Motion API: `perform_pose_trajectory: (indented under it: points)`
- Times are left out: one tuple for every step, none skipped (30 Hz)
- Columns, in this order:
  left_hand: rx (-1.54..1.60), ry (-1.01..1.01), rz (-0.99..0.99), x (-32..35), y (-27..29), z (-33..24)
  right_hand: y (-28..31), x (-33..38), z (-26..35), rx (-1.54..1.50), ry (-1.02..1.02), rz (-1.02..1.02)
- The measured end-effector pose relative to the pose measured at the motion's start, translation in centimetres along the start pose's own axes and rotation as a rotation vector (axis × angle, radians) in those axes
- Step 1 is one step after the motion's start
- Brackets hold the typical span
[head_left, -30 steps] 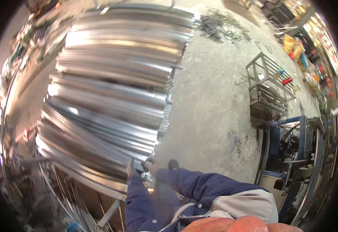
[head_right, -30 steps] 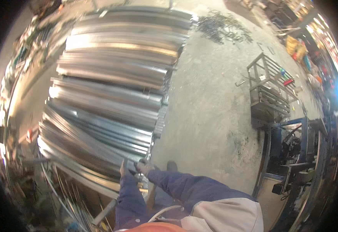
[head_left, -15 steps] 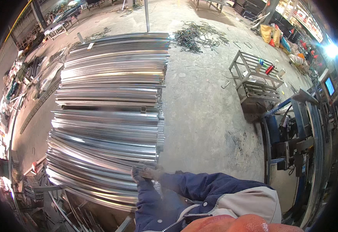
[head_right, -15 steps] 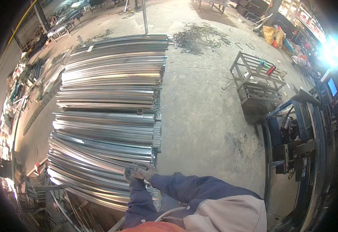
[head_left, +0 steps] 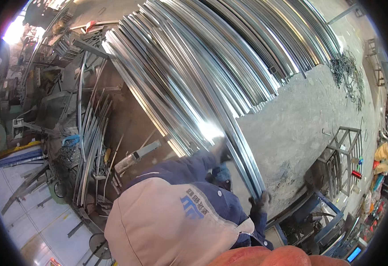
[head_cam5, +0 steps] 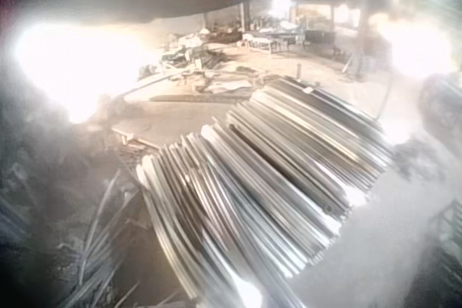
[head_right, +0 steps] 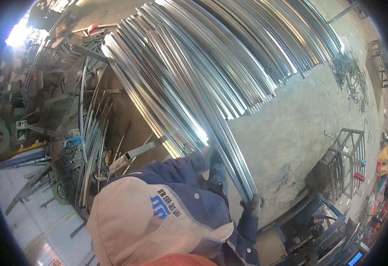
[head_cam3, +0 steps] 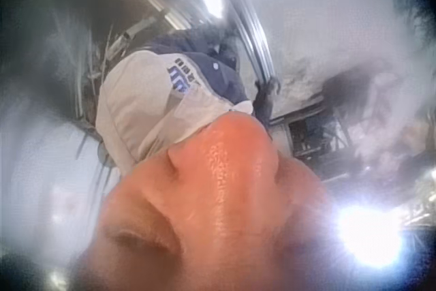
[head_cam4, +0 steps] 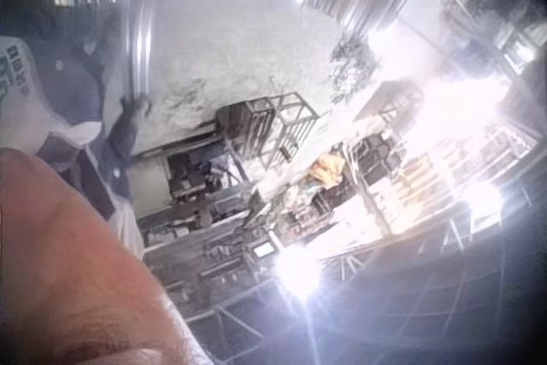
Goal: The person walks through a workshop, picks up a long corrugated metal sheet from a stack, and places it onto a machine. They then repeatedly pick up additional metal sheets from the stack and place them onto the machine, stacking them one by one.
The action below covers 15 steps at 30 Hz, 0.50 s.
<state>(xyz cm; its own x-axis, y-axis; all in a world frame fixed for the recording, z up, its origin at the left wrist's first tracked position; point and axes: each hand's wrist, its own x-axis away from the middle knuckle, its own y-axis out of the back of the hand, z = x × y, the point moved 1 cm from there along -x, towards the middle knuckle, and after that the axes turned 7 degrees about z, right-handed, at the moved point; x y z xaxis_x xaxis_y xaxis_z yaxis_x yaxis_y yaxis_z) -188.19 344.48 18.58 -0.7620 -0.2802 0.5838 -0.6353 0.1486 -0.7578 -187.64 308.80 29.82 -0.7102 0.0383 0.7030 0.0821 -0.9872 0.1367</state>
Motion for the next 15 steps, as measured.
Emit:
perform_pose_trajectory:
  points:
    - [0.003,-0.037,-0.008,-0.3,0.6,-1.5,2.3,2.1,-0.2,0.542,0.287,0.085]
    - [-0.001,-0.071,-0.011,-1.2,1.1,-3.2,4.0,4.1,-1.0,0.836,0.452,0.122]
    - [0.003,-0.110,-0.012,-1.8,1.7,-5.0,5.4,5.9,-1.8,0.989,0.520,0.136]
    - [0.009,-0.148,-0.010,-2.5,2.1,-6.5,6.3,6.9,-2.5,0.868,0.427,0.077]
    - [0.003,-0.180,-0.002,-3.7,2.1,-7.9,7.0,8.0,-3.2,0.739,0.345,0.012]
    - [0.003,-0.213,0.006,-4.4,2.0,-9.0,7.4,8.4,-3.6,0.601,0.253,-0.048]
    - [-0.006,-0.226,0.012,-4.8,2.0,-9.7,7.6,9.0,-3.9,0.461,0.157,-0.109]
    - [-0.022,-0.237,0.024,-5.4,1.9,-10.2,7.8,9.4,-4.0,0.316,0.058,-0.172]
    - [-0.033,-0.240,0.041,-5.7,1.7,-10.5,7.7,9.6,-4.1,0.158,-0.027,-0.233]
    - [-0.048,-0.246,0.055,-5.8,1.4,-10.4,7.9,9.9,-3.9,0.118,-0.078,-0.210]
    - [-0.068,-0.251,0.073,-5.7,1.0,-10.2,7.9,10.1,-3.7,0.150,-0.147,-0.207]
    - [-0.094,-0.245,0.098,-5.8,0.4,-10.1,8.3,10.5,-3.2,0.031,-0.173,-0.182]
    - [-0.133,-0.234,0.141,-5.9,-0.4,-10.0,8.2,10.6,-2.6,-0.109,0.114,-0.021]
    - [-0.174,-0.204,0.211,-6.4,-1.5,-9.5,8.4,10.6,-2.0,-0.073,0.100,-0.004]
    - [-0.220,-0.184,0.272,-6.6,-2.8,-9.5,9.0,11.0,-1.3,-0.053,0.084,-0.017]
